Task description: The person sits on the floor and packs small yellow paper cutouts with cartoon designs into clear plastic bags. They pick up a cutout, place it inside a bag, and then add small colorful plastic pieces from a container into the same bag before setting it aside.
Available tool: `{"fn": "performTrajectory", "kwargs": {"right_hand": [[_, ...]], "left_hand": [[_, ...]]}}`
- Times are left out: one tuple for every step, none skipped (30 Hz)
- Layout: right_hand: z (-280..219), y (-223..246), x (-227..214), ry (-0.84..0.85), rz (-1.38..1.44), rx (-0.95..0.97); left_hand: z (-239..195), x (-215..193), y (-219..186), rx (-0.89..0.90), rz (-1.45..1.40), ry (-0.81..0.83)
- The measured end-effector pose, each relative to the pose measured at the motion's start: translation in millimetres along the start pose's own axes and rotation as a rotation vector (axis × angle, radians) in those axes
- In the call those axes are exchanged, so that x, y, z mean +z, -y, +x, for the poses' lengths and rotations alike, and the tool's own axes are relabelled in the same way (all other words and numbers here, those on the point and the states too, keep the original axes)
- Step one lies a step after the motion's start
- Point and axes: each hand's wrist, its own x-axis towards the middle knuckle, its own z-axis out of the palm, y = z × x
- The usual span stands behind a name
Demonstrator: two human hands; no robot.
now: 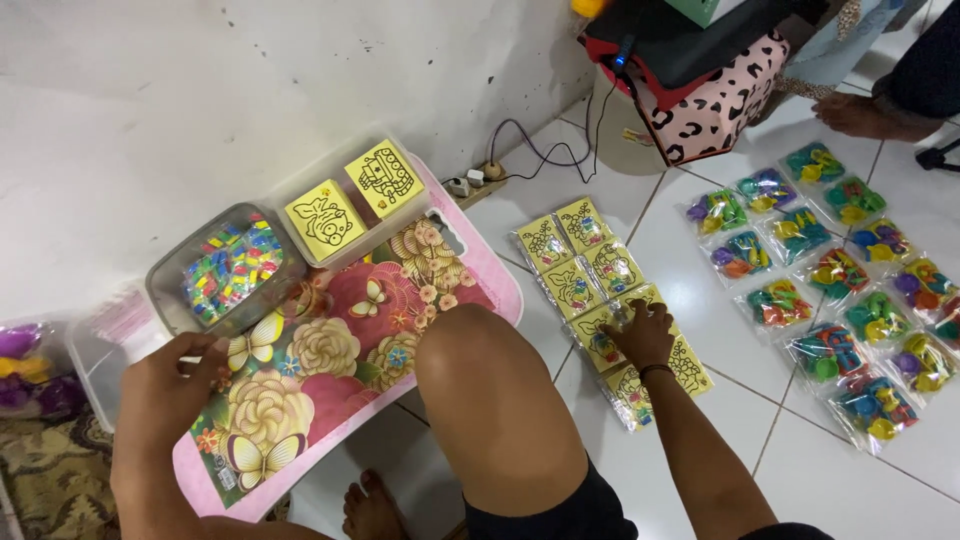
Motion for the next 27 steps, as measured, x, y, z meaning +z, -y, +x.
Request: {"fn": "performTrajectory", "kwargs": {"right_hand": [[0, 1, -7, -0.002, 0.002, -0.005], [1, 3, -14, 0.000, 0.068, 0.003], [1, 5, -22, 0.002, 0.133, 0.012], [10, 4, -24, -0.001, 0.137, 0.004], [19, 3, -26, -0.085, 0.184, -0.064], [27, 3, -28, -0.167, 0.229, -0.132], [30, 10, -40, -0.169, 0.230, -0.141], [36, 19, -54, -0.168, 0.271, -0.206], [41, 29, -68, -0.167, 0.312, -0.272], [41, 44, -87, -0.168, 0.312, -0.287], [40, 59, -105, -0.161, 0.370, -0.374], [40, 77, -124, -0.155, 0.429, -0.463], [37, 95, -141, -0.157, 0.431, -0.480], [35, 118, -157, -0.131, 0.439, -0.561], [31, 141, -173, -0.105, 0.446, -0.643], [22, 165, -188, -0.105, 0.448, -0.668], [12, 190, -202, -0.115, 0.451, -0.763], [1, 213, -215, -0.121, 0.452, -0.858], [-25, 241, -236, -0.117, 0.450, -0.882], [-51, 271, -256, 0.010, 0.432, -0.834], [-79, 299, -276, 0.134, 0.411, -0.783], [-96, 320, -284, 0.143, 0.409, -0.809], [-114, 339, -293, 0.167, 0.348, -0.873], [-132, 363, -301, 0.194, 0.289, -0.941], [-148, 382, -307, 0.207, 0.290, -0.973], [-165, 401, -310, 0.258, 0.153, -1.026], [-183, 419, -314, 0.303, 0.012, -1.076]], "left_hand": [[0, -4, -3, -0.001, -0.001, -0.006], [1, -8, -7, -0.017, 0.000, 0.040], [1, -13, -11, -0.032, 0.000, 0.086], [4, -20, -16, -0.032, -0.002, 0.077], [6, -28, -21, -0.106, 0.017, 0.199], [8, -36, -25, -0.183, 0.035, 0.322], [5, -44, -33, -0.185, 0.031, 0.314], [3, -52, -42, -0.203, 0.026, 0.382], [1, -61, -50, -0.219, 0.021, 0.449], [3, -68, -49, -0.225, 0.012, 0.439], [6, -75, -47, -0.206, -0.003, 0.421], [9, -83, -46, -0.186, -0.019, 0.400], [7, -89, -48, -0.190, -0.027, 0.386], [6, -97, -49, -0.188, -0.035, 0.375], [6, -105, -49, -0.185, -0.043, 0.364], [16, -104, -33, -0.194, -0.055, 0.343], [26, -104, -16, -0.168, -0.142, 0.347], [35, -102, 3, -0.143, -0.230, 0.352], [49, -89, 29, -0.153, -0.242, 0.333], [65, -77, 56, -0.106, -0.330, 0.265], [81, -66, 83, -0.058, -0.416, 0.195], [98, -48, 113, -0.072, -0.424, 0.172], [115, -31, 143, -0.071, -0.484, 0.129], [133, -19, 176, -0.073, -0.541, 0.080], [142, -7, 199, -0.091, -0.544, 0.051], [147, 6, 227, -0.122, -0.458, 0.030], [153, 19, 257, -0.156, -0.372, 0.011]]}}
